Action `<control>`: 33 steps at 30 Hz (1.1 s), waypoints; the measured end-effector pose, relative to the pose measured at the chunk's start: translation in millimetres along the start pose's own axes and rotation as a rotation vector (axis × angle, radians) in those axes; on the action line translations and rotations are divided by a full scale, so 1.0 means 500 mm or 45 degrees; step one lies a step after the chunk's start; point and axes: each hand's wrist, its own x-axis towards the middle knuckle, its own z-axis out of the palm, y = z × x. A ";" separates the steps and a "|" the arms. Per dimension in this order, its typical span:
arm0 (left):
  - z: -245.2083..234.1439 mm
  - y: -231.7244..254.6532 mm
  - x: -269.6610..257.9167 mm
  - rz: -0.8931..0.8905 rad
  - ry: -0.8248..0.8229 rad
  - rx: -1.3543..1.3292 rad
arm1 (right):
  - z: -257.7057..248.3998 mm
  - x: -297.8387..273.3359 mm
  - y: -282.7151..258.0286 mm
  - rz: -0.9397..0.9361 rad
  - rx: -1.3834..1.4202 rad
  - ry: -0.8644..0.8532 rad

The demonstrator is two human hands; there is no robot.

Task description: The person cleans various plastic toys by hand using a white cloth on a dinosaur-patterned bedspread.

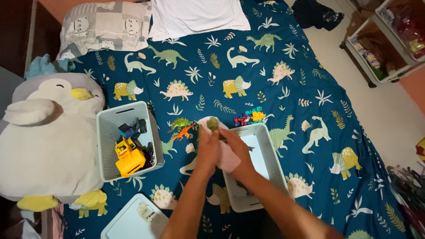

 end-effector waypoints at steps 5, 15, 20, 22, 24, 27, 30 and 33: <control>-0.044 0.028 -0.004 -0.114 -0.182 -0.230 | -0.035 0.034 0.038 0.440 0.230 0.032; -0.077 0.051 -0.001 0.086 -0.137 0.584 | -0.071 0.083 0.050 1.165 0.892 -0.201; -0.096 0.048 0.006 -0.250 -0.032 -0.455 | -0.080 0.093 0.061 1.203 0.706 -0.037; -0.095 0.043 0.007 -0.318 0.001 -0.472 | -0.077 0.092 0.060 1.145 0.709 0.032; -0.082 0.037 0.010 -0.455 0.016 -0.352 | -0.071 0.087 0.060 1.105 0.707 0.044; -0.074 0.040 -0.004 0.064 -0.226 -0.113 | -0.056 0.081 0.056 1.074 0.750 0.013; -0.071 0.045 -0.005 0.555 -0.170 0.342 | -0.043 0.079 0.045 1.019 0.858 0.044; -0.077 0.042 0.001 0.193 -0.278 0.178 | -0.037 0.078 0.037 0.937 0.828 0.025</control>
